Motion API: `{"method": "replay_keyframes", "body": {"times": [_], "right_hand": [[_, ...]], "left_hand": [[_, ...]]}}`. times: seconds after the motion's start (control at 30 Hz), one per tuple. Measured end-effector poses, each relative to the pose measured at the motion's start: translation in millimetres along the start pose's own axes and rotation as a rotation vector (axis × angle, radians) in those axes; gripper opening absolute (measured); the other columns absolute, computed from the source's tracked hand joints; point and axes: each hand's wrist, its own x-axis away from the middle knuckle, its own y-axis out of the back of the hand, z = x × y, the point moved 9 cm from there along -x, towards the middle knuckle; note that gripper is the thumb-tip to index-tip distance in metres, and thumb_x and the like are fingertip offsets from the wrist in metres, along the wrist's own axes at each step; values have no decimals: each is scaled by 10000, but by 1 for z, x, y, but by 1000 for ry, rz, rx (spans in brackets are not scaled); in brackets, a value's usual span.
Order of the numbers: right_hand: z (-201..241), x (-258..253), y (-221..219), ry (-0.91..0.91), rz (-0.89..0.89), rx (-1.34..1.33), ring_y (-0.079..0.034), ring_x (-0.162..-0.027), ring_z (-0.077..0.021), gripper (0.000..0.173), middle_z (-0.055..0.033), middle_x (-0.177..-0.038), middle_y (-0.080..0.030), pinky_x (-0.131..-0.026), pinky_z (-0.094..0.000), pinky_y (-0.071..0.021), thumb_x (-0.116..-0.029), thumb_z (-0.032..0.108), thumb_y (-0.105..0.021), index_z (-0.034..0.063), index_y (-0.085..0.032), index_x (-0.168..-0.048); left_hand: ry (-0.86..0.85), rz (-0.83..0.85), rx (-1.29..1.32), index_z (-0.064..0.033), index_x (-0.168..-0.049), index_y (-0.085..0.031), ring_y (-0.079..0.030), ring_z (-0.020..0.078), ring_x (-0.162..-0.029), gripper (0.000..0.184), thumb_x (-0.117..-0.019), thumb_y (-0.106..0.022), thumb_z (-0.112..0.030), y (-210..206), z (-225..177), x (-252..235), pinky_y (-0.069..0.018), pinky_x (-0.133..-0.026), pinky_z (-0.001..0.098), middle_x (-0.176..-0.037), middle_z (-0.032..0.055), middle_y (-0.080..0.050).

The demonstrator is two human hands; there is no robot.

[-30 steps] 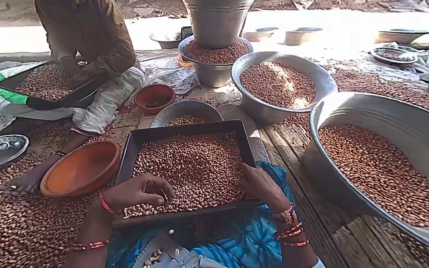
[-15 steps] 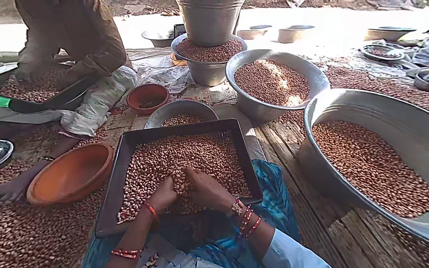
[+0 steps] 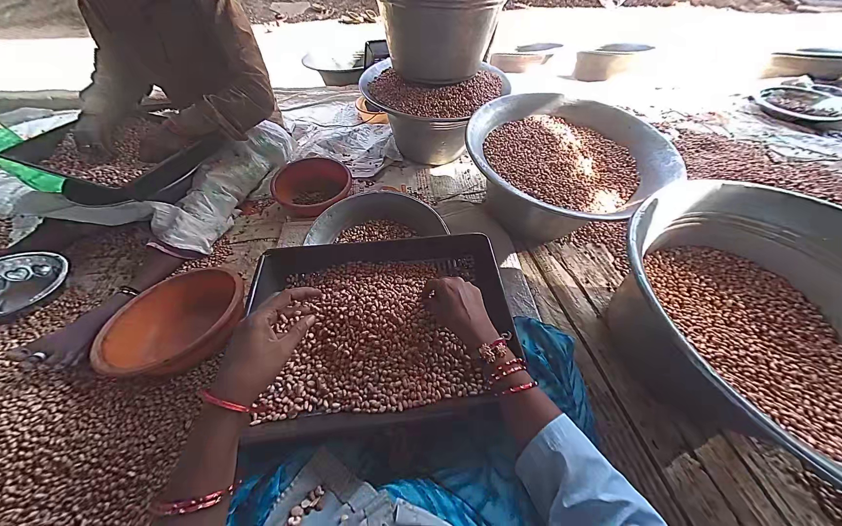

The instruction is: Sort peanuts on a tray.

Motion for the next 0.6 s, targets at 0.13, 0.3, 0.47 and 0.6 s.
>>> {"method": "replay_keyframes", "body": {"times": [0.13,0.3,0.47,0.6], "right_hand": [[-2,1,0,-6,3,-1,-689,-1071,-348,271,-170,-1109,-732,-901,-559,-500,-991,210,-582,70,-721,-1177],[18,30,19,402,84,-539,-630,-737,-77,199,-2,-886,-704,-702,-280,-521,-984,208,-662,47,-713,-1089],[10,61,43,518,19,-921,-576,-647,46,122,84,-817,-673,-601,-150,-494,-975,113,-630,36,-695,-1045],[-28,59,34,194,-101,-560,-646,-764,-39,213,4,-948,-730,-731,-257,-530,-1000,211,-629,79,-716,-1143]], "left_hand": [[-72,19,-212,-81,-1141,-747,-716,309,-1025,238,-904,-736,-61,-20,-10,5,-589,-871,485,-1210,159,-707],[-206,101,-263,-104,-1019,-800,-672,402,-1055,186,-859,-750,-23,-79,-39,5,-567,-874,522,-1125,211,-699],[-322,207,-421,-112,-1043,-806,-637,446,-1109,174,-881,-751,-80,-128,-61,-3,-559,-888,536,-1132,237,-682],[-265,406,-396,-36,-1051,-778,-635,425,-1129,165,-951,-706,-145,-140,-58,-4,-521,-964,550,-1116,238,-688]]}}
